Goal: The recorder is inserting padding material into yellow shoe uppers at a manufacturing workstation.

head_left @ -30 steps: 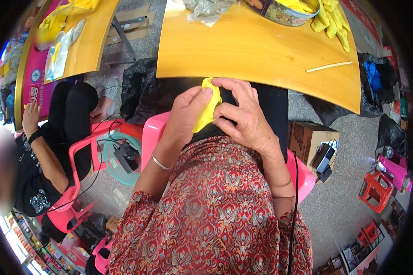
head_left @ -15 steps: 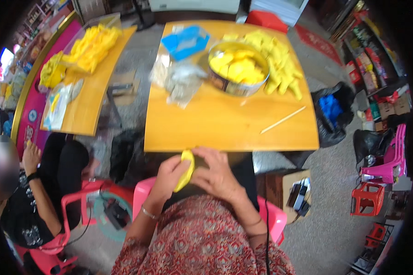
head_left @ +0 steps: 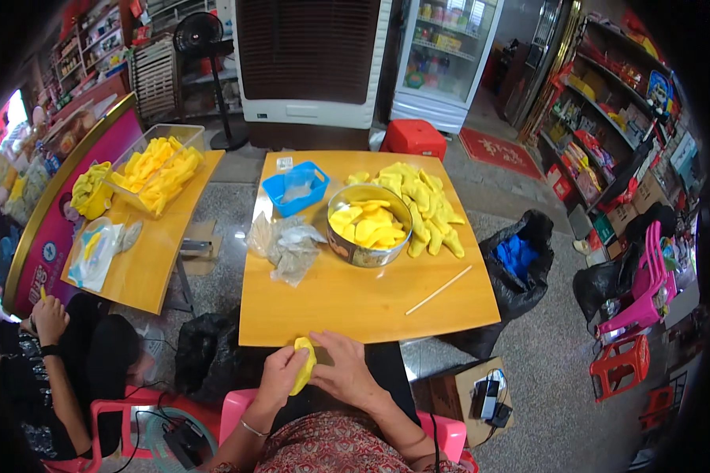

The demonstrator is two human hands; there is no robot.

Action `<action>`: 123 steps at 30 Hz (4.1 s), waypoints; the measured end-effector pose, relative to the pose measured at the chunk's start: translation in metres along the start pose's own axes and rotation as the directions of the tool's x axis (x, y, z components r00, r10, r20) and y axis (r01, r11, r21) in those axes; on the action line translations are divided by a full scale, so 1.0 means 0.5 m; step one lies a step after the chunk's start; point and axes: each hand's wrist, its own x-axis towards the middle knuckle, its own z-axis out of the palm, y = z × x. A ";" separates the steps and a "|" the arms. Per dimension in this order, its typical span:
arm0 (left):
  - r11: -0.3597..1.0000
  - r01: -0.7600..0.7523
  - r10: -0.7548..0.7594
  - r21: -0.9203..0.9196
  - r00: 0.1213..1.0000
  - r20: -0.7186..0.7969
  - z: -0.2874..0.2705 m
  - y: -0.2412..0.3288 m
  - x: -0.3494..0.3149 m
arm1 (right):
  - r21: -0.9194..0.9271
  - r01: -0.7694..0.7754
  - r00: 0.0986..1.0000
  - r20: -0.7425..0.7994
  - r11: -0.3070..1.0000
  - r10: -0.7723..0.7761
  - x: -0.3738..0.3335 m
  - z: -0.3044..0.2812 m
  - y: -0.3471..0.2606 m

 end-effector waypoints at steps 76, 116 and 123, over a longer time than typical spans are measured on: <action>0.900 -0.104 0.272 -0.424 0.893 0.359 0.008 0.095 -0.102 | 0.847 -0.119 0.989 0.056 0.519 0.136 -0.052 0.006 -0.057; 0.819 0.030 0.293 -0.573 0.837 0.463 0.011 0.066 -0.089 | 0.292 -0.064 0.993 -0.074 0.954 0.090 -0.037 -0.030 -0.079; 0.843 0.043 0.232 -0.537 0.871 0.433 0.022 0.082 -0.110 | 0.483 -0.032 0.997 -0.049 0.875 0.063 -0.048 -0.015 -0.060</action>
